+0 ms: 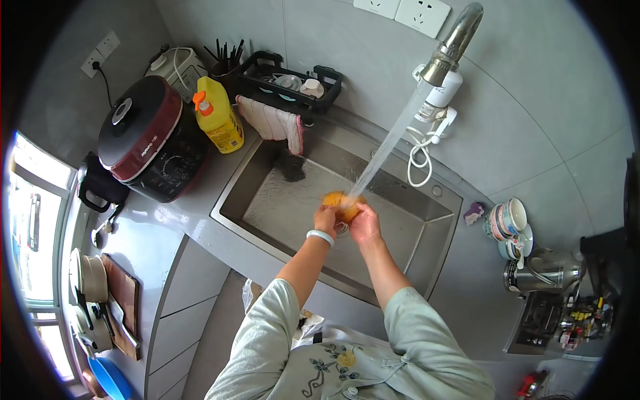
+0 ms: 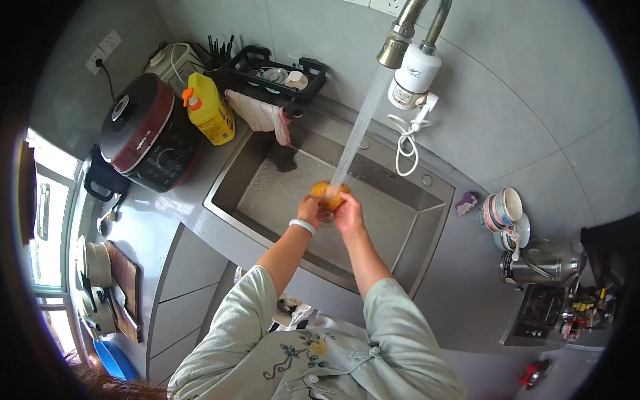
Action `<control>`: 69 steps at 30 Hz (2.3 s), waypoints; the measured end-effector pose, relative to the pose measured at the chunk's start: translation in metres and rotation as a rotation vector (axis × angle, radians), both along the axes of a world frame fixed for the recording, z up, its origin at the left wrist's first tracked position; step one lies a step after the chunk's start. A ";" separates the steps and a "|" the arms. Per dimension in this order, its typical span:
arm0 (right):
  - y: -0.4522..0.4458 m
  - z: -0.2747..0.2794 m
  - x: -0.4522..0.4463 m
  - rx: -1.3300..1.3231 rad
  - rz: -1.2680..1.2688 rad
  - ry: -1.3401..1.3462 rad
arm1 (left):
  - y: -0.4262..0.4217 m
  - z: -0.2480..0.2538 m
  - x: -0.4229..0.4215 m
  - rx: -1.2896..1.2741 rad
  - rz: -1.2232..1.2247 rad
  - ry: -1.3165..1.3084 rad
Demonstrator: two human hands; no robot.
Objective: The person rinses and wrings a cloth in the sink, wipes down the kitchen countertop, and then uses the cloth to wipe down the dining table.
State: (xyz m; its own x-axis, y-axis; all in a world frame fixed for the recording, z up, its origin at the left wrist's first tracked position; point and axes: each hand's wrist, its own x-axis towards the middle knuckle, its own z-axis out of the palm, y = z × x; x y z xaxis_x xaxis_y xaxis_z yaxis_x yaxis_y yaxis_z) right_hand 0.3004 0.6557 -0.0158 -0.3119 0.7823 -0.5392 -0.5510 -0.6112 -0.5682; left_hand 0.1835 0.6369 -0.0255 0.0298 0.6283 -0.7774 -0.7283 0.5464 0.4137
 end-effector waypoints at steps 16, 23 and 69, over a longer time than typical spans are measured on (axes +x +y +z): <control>0.000 -0.018 0.000 -0.231 -0.364 0.368 | -0.084 0.008 0.018 -0.022 0.191 -0.406; 0.011 -0.019 0.023 -0.204 -0.515 0.532 | -0.043 -0.027 0.011 0.102 0.142 -0.197; 0.016 -0.010 -0.031 -0.258 -0.353 0.229 | 0.013 -0.014 0.024 0.194 0.239 -0.391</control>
